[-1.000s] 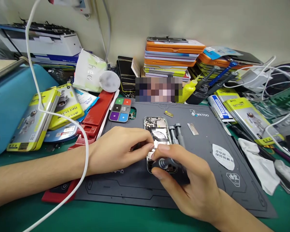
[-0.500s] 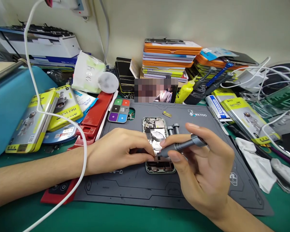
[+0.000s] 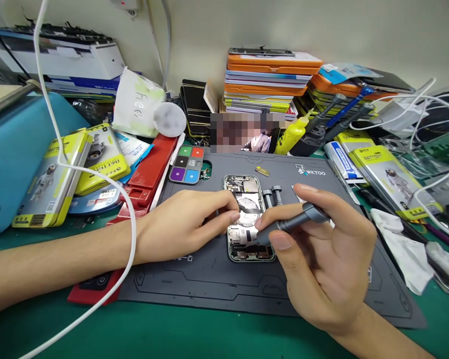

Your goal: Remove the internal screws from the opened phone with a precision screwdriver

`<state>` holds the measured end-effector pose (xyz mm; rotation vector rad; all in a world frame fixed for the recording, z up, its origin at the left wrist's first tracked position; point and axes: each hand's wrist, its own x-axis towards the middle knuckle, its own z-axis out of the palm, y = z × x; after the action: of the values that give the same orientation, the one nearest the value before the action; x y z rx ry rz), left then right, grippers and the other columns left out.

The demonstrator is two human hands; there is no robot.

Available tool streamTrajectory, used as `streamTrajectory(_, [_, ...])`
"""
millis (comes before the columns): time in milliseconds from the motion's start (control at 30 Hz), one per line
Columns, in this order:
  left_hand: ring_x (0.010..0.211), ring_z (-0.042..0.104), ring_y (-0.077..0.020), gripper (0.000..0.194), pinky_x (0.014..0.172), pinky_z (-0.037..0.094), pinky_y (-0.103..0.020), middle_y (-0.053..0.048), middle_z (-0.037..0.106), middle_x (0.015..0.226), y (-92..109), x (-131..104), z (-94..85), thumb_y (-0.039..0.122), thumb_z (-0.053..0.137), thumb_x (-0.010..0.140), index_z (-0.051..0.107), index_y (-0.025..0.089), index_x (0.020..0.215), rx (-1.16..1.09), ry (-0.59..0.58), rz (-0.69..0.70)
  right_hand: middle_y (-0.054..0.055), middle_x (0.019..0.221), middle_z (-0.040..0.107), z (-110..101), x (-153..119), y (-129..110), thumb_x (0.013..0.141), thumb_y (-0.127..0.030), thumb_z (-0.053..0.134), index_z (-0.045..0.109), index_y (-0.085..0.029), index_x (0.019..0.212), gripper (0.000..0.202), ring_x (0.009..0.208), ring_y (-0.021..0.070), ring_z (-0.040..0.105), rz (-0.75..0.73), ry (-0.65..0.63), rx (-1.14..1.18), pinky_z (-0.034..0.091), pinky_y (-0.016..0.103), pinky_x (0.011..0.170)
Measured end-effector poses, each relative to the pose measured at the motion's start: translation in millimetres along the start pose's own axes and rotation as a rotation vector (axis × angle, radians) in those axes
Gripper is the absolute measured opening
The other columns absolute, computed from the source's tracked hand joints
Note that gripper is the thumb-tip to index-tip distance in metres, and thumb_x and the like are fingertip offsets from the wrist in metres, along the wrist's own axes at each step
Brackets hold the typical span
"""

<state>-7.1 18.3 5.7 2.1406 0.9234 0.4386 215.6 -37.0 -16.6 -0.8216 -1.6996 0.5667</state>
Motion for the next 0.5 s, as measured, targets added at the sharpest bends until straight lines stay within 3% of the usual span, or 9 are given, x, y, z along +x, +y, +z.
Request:
streamTrajectory(167, [0.060, 0.054, -0.0087, 0.015, 0.059, 0.036, -0.021, 0.007, 0.066, 0.073, -0.7, -0.2, 0.8, 0.029, 0.055, 0.107, 0.064, 0.021, 0.100, 0.007, 0.003, 0.008, 0.010, 0.142, 0.059, -1.1, 4.4, -1.8, 0.099, -0.006, 0.062, 0.054, -0.033, 0.150, 0.058, 0.088, 0.0204, 0.073, 0.055, 0.093, 0.003, 0.066, 0.037, 0.063])
streamTrajectory(333, [0.059, 0.053, -0.0076, 0.016, 0.057, 0.035, -0.019, 0.008, 0.064, 0.070, -1.9, -0.8, 2.1, 0.029, 0.056, 0.106, 0.064, 0.021, 0.095, 0.036, 0.007, 0.023, 0.007, 0.115, 0.065, -5.5, 11.9, -0.1, 0.102, -0.014, 0.063, 0.055, -0.033, 0.147, 0.050, 0.084, 0.0201, 0.071, 0.119, 0.146, 0.038, 0.065, 0.032, 0.056])
streamTrajectory(500, [0.057, 0.051, -0.0069, 0.017, 0.057, 0.035, -0.019, 0.008, 0.063, 0.070, -2.4, -0.6, 4.0, 0.030, 0.059, 0.106, 0.064, 0.021, 0.093, 0.058, 0.016, 0.045, 0.006, 0.104, 0.067, -18.2, 14.9, 4.4, 0.103, -0.016, 0.060, 0.051, -0.033, 0.153, 0.054, 0.084, 0.0212, 0.070, 0.117, 0.073, 0.001, 0.063, 0.032, 0.055])
